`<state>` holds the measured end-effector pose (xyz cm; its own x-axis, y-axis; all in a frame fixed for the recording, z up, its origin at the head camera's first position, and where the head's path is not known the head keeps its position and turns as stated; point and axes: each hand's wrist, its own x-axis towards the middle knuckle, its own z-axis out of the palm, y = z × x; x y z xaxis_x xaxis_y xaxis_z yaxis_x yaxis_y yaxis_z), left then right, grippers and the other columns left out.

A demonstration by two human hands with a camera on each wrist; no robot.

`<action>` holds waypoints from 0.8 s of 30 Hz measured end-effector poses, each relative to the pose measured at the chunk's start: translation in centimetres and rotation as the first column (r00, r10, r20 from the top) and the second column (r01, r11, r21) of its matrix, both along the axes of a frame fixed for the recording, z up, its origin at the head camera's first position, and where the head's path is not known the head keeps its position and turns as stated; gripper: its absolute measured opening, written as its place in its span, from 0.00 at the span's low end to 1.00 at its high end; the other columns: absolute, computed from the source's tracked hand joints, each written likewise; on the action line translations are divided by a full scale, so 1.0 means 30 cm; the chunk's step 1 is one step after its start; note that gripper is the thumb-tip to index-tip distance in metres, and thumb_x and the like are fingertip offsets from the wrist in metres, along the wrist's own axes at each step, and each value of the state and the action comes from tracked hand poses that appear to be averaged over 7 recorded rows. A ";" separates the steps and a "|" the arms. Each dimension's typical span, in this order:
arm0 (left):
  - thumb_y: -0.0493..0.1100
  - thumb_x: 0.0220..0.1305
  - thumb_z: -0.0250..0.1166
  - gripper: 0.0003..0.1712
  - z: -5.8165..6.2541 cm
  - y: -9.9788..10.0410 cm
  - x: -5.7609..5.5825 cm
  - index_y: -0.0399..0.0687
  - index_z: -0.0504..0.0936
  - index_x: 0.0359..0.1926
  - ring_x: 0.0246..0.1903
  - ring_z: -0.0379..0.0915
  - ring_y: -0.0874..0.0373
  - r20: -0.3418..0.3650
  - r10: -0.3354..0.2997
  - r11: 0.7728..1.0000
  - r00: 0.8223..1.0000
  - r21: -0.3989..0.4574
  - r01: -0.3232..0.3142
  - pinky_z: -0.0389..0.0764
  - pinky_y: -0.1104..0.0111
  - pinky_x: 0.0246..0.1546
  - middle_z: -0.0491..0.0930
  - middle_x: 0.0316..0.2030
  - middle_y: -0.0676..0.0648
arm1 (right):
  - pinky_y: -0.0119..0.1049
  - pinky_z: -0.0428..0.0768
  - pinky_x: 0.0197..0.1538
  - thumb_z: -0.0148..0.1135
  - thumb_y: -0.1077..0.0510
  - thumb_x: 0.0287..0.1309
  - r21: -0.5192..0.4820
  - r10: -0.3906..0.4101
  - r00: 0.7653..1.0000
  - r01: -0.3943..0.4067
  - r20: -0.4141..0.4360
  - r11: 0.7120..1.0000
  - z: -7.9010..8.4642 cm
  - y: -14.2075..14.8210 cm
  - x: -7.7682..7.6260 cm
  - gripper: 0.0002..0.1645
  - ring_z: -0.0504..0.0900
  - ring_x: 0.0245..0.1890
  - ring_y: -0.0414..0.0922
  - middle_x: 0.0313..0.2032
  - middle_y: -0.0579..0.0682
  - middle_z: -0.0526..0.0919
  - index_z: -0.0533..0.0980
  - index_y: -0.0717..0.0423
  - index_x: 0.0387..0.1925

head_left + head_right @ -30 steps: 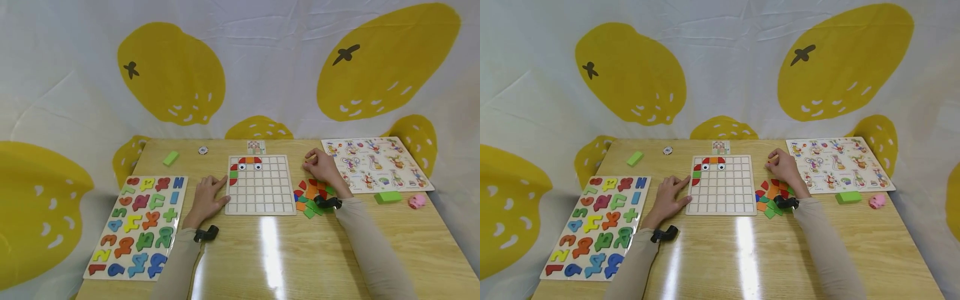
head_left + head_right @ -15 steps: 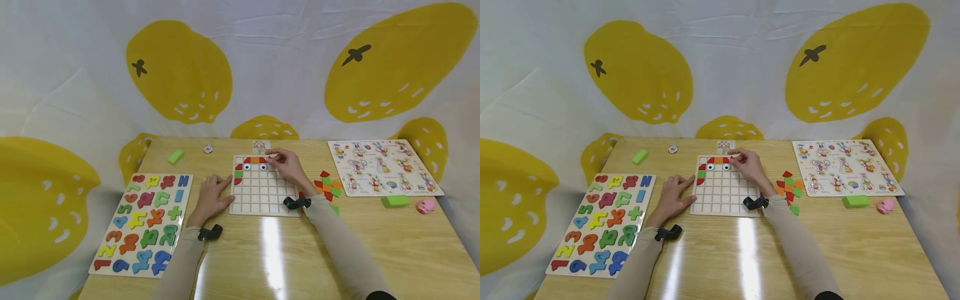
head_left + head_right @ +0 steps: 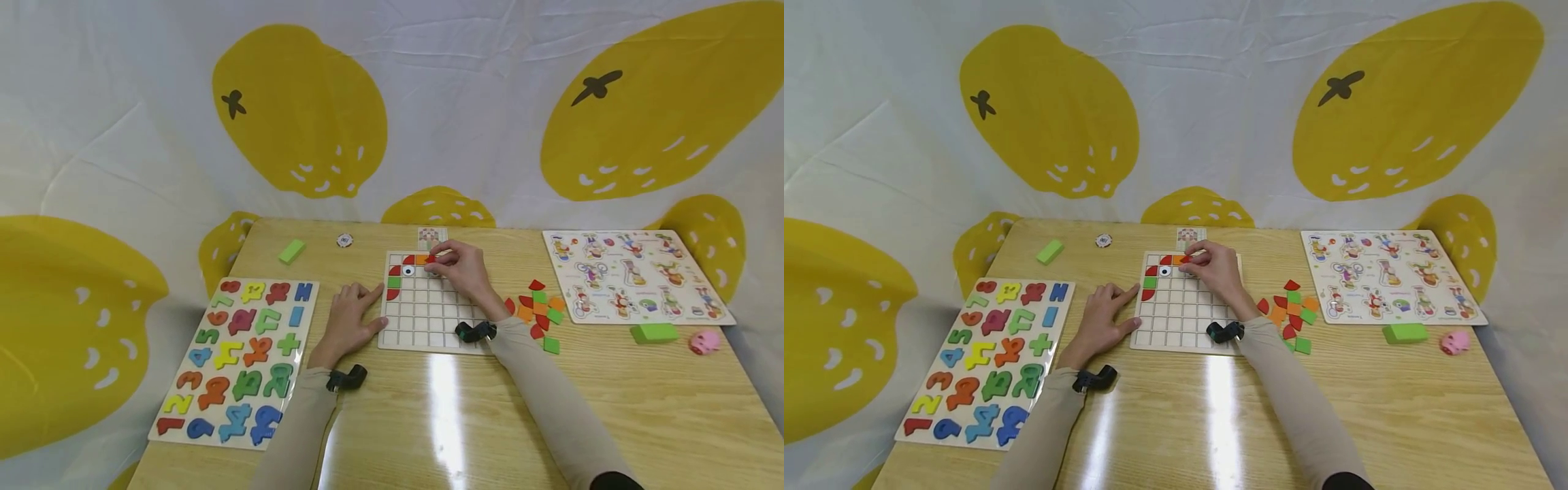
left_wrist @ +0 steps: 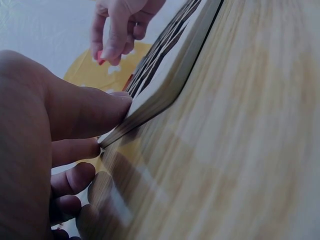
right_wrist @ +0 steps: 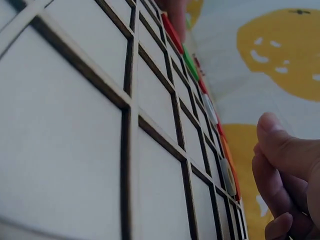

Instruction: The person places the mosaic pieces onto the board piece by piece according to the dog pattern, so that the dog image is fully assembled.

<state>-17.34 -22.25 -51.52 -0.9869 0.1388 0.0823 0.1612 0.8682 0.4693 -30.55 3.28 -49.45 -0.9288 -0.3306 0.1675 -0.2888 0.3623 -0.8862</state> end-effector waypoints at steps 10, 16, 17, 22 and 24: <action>0.59 0.58 0.65 0.41 -0.003 -0.001 -0.003 0.60 0.67 0.72 0.42 0.60 0.53 -0.014 -0.002 1.000 1.000 -0.004 0.002 0.59 0.60 0.44 0.69 0.45 0.49 | 0.34 0.78 0.33 0.77 0.55 0.48 0.226 0.149 0.985 -0.126 -0.088 0.966 -0.010 -0.030 -0.012 0.15 0.80 0.28 0.40 0.31 0.45 0.85 0.86 0.54 0.39; 0.60 0.59 0.65 0.41 -0.007 -0.003 -0.004 0.61 0.66 0.72 0.42 0.59 0.54 -0.011 -0.002 1.000 1.000 0.001 0.002 0.57 0.61 0.43 0.69 0.45 0.49 | 0.37 0.73 0.37 0.78 0.50 0.46 0.338 0.185 0.977 -0.141 -0.102 0.931 -0.003 -0.032 -0.015 0.18 0.75 0.31 0.42 0.34 0.46 0.83 0.87 0.51 0.40; 0.60 0.59 0.65 0.41 -0.007 -0.003 -0.004 0.61 0.66 0.72 0.42 0.59 0.54 -0.011 -0.001 1.000 1.000 0.003 0.001 0.57 0.61 0.43 0.69 0.45 0.50 | 0.38 0.73 0.37 0.79 0.50 0.46 0.344 0.185 0.977 -0.139 -0.103 0.928 -0.003 -0.031 -0.016 0.19 0.75 0.32 0.43 0.34 0.46 0.83 0.87 0.50 0.41; 0.59 0.58 0.65 0.41 -0.006 -0.004 -0.003 0.61 0.66 0.72 0.41 0.58 0.54 -0.009 0.001 1.000 1.000 0.011 0.000 0.57 0.61 0.42 0.68 0.44 0.50 | 0.38 0.74 0.38 0.78 0.49 0.47 0.361 0.195 0.978 -0.154 -0.078 0.920 -0.005 -0.028 -0.025 0.18 0.75 0.33 0.43 0.34 0.45 0.81 0.87 0.49 0.41; 0.59 0.59 0.65 0.41 -0.006 -0.004 -0.004 0.61 0.66 0.72 0.41 0.58 0.54 -0.009 -0.001 1.000 1.000 0.012 0.001 0.57 0.61 0.42 0.68 0.44 0.50 | 0.38 0.74 0.37 0.77 0.48 0.49 0.370 0.196 0.978 -0.160 -0.063 0.915 -0.008 -0.028 -0.028 0.16 0.75 0.33 0.43 0.34 0.45 0.81 0.87 0.49 0.40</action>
<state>-17.45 -22.36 -51.71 -0.9860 0.1392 0.0923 0.1665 0.8625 0.4780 -31.39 2.45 -49.69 -0.8340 -0.5440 0.0918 -0.4563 0.5865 -0.6692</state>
